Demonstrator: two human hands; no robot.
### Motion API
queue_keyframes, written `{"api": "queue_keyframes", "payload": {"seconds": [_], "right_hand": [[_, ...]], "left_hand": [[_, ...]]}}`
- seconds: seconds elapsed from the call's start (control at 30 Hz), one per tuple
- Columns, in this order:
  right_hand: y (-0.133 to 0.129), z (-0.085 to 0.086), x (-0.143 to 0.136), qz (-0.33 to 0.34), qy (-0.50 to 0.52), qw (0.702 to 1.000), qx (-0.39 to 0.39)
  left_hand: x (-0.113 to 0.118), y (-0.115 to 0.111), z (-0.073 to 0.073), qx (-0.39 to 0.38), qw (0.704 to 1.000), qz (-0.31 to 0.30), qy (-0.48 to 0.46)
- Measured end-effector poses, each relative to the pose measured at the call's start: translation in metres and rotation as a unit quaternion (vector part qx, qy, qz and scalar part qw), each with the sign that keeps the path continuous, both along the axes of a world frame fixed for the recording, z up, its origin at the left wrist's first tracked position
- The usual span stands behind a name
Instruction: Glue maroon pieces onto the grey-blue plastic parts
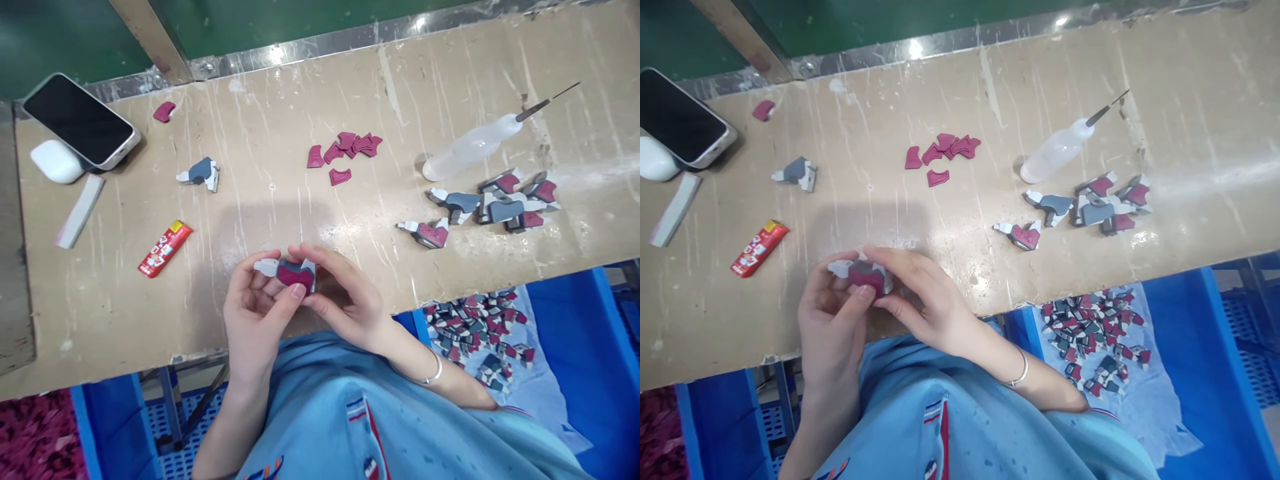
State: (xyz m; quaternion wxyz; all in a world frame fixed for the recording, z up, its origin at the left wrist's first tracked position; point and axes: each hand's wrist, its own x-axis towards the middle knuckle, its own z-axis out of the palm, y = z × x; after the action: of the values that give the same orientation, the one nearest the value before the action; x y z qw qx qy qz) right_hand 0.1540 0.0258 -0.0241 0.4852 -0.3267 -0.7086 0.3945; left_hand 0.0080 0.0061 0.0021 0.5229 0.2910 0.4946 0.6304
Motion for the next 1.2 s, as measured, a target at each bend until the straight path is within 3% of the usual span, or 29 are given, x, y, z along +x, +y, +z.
{"api": "queue_keyframes", "payload": {"seconds": [0.33, 0.57, 0.73, 1.07, 1.2], "right_hand": [[-0.0012, 0.0012, -0.0028, -0.036, 0.008, 0.999, -0.010], [0.0034, 0.0031, -0.0012, -0.030, 0.000, 0.999, 0.024], [0.0083, 0.0027, -0.0030, -0.012, 0.004, 0.996, 0.093], [0.0035, -0.0038, -0.0077, -0.028, 0.008, 0.995, 0.097], [0.0033, -0.0012, -0.0077, -0.043, -0.011, 0.993, 0.108]], "left_hand": [[-0.0016, 0.0005, 0.0008, -0.021, 0.999, -0.025, 0.017], [-0.0034, 0.0016, -0.0037, -0.065, 0.995, -0.058, -0.052], [-0.0032, 0.0047, -0.0052, -0.081, 0.993, -0.048, -0.074], [-0.0071, 0.0077, 0.0005, -0.100, 0.992, -0.065, -0.048], [-0.0048, 0.0068, -0.0019, -0.096, 0.993, -0.046, -0.048]]}}
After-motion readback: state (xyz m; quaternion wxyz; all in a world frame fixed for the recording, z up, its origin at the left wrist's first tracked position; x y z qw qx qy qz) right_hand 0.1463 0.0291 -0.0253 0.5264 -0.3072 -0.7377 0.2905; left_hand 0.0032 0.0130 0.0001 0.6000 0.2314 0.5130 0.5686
